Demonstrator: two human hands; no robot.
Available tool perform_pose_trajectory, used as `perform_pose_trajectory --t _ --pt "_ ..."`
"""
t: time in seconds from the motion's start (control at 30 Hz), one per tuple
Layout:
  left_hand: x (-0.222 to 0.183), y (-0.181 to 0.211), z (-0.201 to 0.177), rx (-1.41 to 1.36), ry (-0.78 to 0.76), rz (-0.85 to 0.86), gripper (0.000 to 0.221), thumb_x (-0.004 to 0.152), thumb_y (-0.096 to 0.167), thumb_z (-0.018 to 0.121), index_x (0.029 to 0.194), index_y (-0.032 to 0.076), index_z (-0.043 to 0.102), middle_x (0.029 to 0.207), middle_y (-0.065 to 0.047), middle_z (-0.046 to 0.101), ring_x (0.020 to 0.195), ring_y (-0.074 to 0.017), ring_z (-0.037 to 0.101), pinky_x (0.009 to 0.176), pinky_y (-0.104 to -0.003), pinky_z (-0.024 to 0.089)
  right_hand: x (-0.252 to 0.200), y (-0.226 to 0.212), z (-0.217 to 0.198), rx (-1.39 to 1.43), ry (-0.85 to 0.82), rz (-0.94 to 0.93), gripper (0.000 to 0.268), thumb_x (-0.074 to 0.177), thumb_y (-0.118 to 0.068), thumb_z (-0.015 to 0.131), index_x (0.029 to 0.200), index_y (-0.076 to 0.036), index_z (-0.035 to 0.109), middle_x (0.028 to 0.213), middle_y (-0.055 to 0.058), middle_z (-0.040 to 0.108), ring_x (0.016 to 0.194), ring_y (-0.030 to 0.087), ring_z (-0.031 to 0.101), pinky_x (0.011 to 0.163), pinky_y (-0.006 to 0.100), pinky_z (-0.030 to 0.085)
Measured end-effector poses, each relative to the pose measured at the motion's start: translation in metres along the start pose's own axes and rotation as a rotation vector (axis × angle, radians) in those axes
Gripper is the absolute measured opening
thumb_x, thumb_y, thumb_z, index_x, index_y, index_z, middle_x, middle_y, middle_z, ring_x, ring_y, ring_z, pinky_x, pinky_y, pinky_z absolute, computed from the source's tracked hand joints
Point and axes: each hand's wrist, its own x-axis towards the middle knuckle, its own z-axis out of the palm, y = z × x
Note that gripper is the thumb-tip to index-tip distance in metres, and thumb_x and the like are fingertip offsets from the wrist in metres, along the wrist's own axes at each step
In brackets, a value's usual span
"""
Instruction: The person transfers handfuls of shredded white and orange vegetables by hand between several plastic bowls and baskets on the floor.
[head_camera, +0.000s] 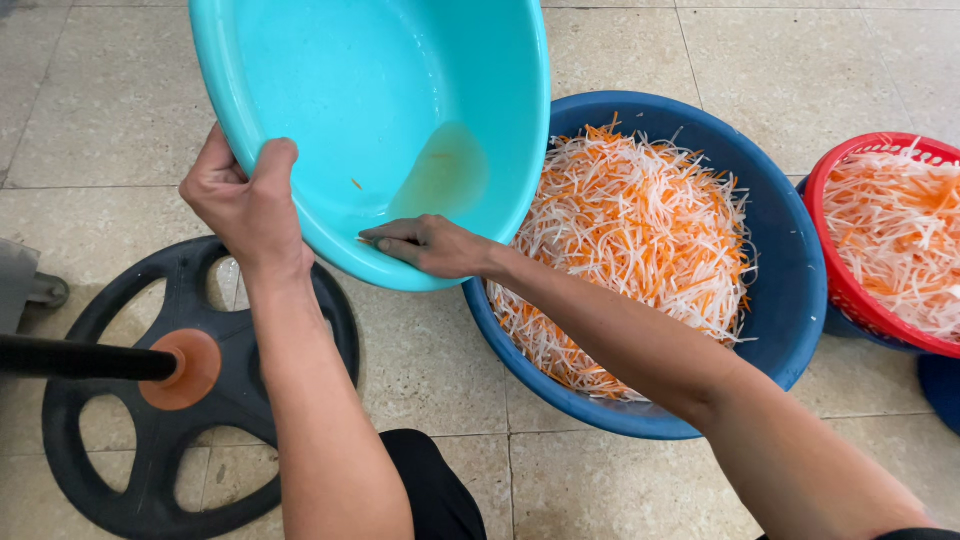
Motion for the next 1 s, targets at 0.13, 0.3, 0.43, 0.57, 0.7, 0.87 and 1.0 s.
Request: perform_pose_trajectory --t 0.13,0.3,0.43,0.57,0.7,0.87,1.0 --pt "0.0 0.003 0.002 -0.003 0.01 -0.011 0.01 0.086 -0.007 0.059 0.084 -0.001 0.066 0.074 0.003 0.057 0.066 -0.0049 0.044 0.064 -0.024 0.036 -0.025 0.001 -0.016 0.019 -0.064 -0.027 0.043 0.105 -0.032 0.051 0.138 -0.009 0.063 0.136 0.012 0.069 0.121 0.026 0.068 0.107 0.039 0.05" --pt "0.0 0.005 0.001 -0.012 0.013 -0.027 0.011 0.084 -0.007 0.058 0.085 -0.002 0.067 0.075 0.003 0.059 0.068 -0.0049 0.047 0.065 -0.023 0.039 -0.099 0.018 -0.066 -0.062 -0.184 -0.061 0.043 0.101 -0.035 0.055 0.131 -0.006 0.068 0.142 0.015 0.062 0.121 0.028 0.066 0.101 0.041 0.055" --pt "0.002 0.002 -0.003 -0.014 0.018 -0.037 0.01 0.085 -0.008 0.059 0.086 -0.003 0.068 0.076 0.003 0.058 0.069 -0.0046 0.046 0.065 -0.023 0.038 -0.142 0.038 -0.099 -0.293 -0.443 0.115 0.033 0.095 -0.035 0.063 0.109 -0.011 0.08 0.113 0.009 0.08 0.105 0.022 0.074 0.093 0.039 0.058" --pt "0.003 0.002 -0.001 -0.031 0.025 -0.035 0.01 0.085 -0.007 0.058 0.085 -0.003 0.067 0.075 0.003 0.059 0.066 -0.0049 0.047 0.064 -0.024 0.039 -0.114 0.056 -0.125 -0.463 -0.283 0.338 0.03 0.091 -0.039 0.067 0.103 -0.015 0.082 0.095 0.008 0.08 0.083 0.023 0.077 0.081 0.039 0.06" --pt "0.002 0.003 0.001 -0.021 0.026 -0.037 0.013 0.084 -0.007 0.058 0.089 -0.004 0.07 0.074 0.003 0.06 0.065 -0.0043 0.047 0.063 -0.023 0.038 -0.045 0.085 -0.138 -0.53 0.069 0.16 0.026 0.089 -0.032 0.072 0.1 -0.011 0.081 0.087 0.012 0.078 0.073 0.025 0.076 0.075 0.039 0.06" --pt "0.004 0.002 0.002 -0.008 0.024 -0.028 0.011 0.083 -0.006 0.059 0.086 -0.002 0.069 0.072 0.004 0.059 0.063 -0.0032 0.045 0.059 -0.023 0.035 0.046 0.121 -0.113 -0.635 0.129 0.429 0.027 0.08 -0.033 0.079 0.098 -0.013 0.082 0.096 0.012 0.077 0.091 0.03 0.074 0.086 0.041 0.059" --pt "0.003 -0.002 0.002 -0.001 0.014 -0.011 0.008 0.085 -0.005 0.06 0.082 0.0 0.066 0.069 0.006 0.054 0.06 -0.0026 0.04 0.057 -0.024 0.03 0.072 0.141 -0.088 -0.76 0.079 0.411 0.027 0.075 -0.02 0.077 0.102 -0.013 0.081 0.101 0.017 0.076 0.098 0.035 0.072 0.09 0.044 0.058"
